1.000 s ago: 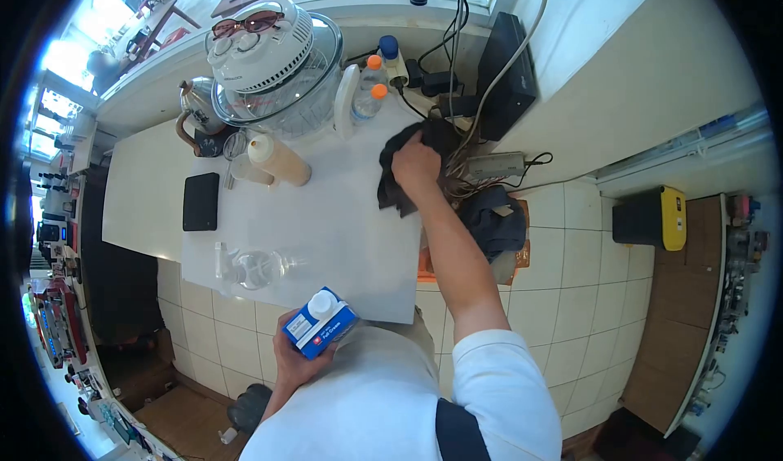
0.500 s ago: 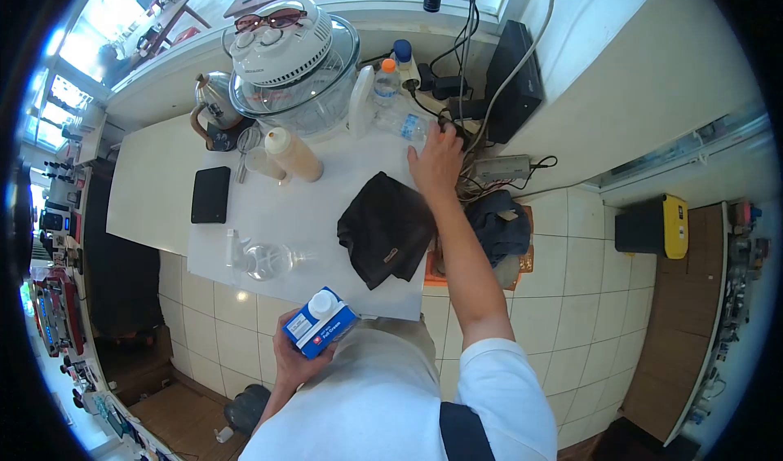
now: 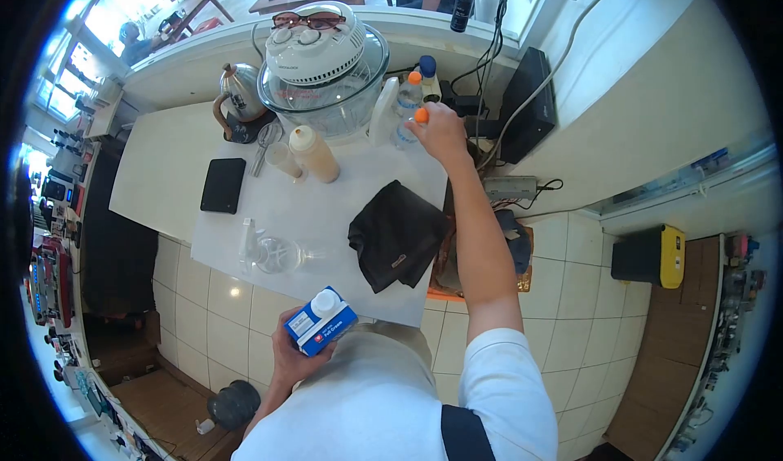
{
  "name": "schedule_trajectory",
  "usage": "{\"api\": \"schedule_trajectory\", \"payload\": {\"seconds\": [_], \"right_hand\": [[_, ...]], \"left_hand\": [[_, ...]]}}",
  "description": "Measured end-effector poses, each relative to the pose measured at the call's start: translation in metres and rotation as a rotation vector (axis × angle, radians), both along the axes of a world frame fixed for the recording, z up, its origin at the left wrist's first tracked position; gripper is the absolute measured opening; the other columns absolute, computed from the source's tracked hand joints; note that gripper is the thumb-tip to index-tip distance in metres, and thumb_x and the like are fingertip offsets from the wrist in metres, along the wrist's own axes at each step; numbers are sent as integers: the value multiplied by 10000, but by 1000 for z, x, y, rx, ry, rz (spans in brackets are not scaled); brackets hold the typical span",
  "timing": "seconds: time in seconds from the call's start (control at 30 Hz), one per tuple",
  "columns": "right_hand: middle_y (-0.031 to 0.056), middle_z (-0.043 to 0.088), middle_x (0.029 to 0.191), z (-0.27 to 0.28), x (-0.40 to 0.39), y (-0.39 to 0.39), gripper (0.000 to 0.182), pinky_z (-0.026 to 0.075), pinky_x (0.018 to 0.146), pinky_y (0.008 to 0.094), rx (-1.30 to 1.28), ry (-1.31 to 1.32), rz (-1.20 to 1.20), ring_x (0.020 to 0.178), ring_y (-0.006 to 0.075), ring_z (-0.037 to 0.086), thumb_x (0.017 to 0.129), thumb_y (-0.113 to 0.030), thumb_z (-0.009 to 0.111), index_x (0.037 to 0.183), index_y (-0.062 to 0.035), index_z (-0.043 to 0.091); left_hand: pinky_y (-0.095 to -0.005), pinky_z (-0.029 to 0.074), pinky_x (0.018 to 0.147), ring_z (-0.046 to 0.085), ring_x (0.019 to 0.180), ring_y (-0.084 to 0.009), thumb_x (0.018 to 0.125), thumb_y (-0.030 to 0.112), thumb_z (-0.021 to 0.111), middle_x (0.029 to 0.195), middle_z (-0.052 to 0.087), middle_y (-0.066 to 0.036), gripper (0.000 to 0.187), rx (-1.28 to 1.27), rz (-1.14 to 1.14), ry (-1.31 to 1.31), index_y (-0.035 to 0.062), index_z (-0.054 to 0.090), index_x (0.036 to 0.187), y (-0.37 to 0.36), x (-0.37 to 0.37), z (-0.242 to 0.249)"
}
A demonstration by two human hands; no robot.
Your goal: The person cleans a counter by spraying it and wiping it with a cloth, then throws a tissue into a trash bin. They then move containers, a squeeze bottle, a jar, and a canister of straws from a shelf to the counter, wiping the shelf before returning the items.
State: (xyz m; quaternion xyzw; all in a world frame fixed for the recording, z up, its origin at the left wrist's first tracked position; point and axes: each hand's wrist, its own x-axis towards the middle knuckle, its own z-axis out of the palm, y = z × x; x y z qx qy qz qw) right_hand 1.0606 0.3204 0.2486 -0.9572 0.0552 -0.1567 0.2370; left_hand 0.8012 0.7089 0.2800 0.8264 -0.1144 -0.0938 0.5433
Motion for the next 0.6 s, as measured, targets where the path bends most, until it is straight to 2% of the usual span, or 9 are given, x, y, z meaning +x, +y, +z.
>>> {"api": "schedule_trajectory", "payload": {"seconds": [0.07, 0.17, 0.27, 0.37, 0.47, 0.5, 0.6], "right_hand": [[175, 671, 907, 6, 13, 3, 440, 523, 784, 465, -48, 17, 50, 896, 385, 654, 774, -392, 801, 964, -25, 649], [171, 675, 927, 6, 27, 12, 459, 526, 804, 464, -76, 67, 112, 922, 378, 658, 786, -430, 781, 979, -34, 655], [161, 689, 961, 9, 30, 10, 512, 528, 823, 447, -63, 178, 150, 946, 357, 670, 802, -492, 751, 1016, -36, 665], [170, 702, 1032, 39, 22, 9, 622, 528, 843, 426, -11, 387, 161, 990, 337, 679, 822, -604, 692, 1068, -33, 668], [190, 697, 1055, 51, 42, 4, 652, 527, 845, 434, 228, 108, -104, 1030, 349, 667, 832, -622, 672, 1110, -33, 653], [189, 694, 1083, 46, 52, 2, 583, 527, 862, 452, 148, -32, -163, 1055, 357, 658, 859, -564, 677, 1159, -66, 639], [177, 695, 1092, 27, 76, -5, 477, 528, 874, 469, -105, 114, -108, 1059, 365, 655, 890, -471, 680, 1193, -106, 626]], "left_hand": [[-373, 552, 903, 687, 1009, -227, 642, 163, 881, 1072, 683, -160, 740, 7, -21, -32, 0, 491, 1250, 0, 1, 0], [-381, 503, 995, 649, 1155, -284, 651, 103, 867, 1306, 622, -198, 761, -6, -18, 38, 7, 491, 1305, 1, -1, 5], [-382, 498, 1003, 646, 1163, -287, 653, 101, 864, 1308, 620, -201, 758, -62, 7, 33, 11, 490, 1306, 0, -1, 5], [-369, 532, 946, 656, 1078, -215, 661, 131, 875, 1158, 652, -165, 736, -59, 27, -39, -7, 486, 1269, 2, 0, 1], [-363, 539, 937, 655, 1081, -211, 661, 129, 876, 1157, 652, -164, 736, -39, 47, -53, -8, 486, 1270, 2, 0, 2], [-361, 542, 932, 657, 1078, -211, 662, 129, 875, 1153, 654, -163, 735, -33, 52, -40, -9, 486, 1270, 2, -1, 1], [-356, 550, 920, 663, 1067, -211, 663, 130, 876, 1138, 660, -161, 734, -12, 39, -25, -10, 485, 1269, 3, -2, 0]]}}
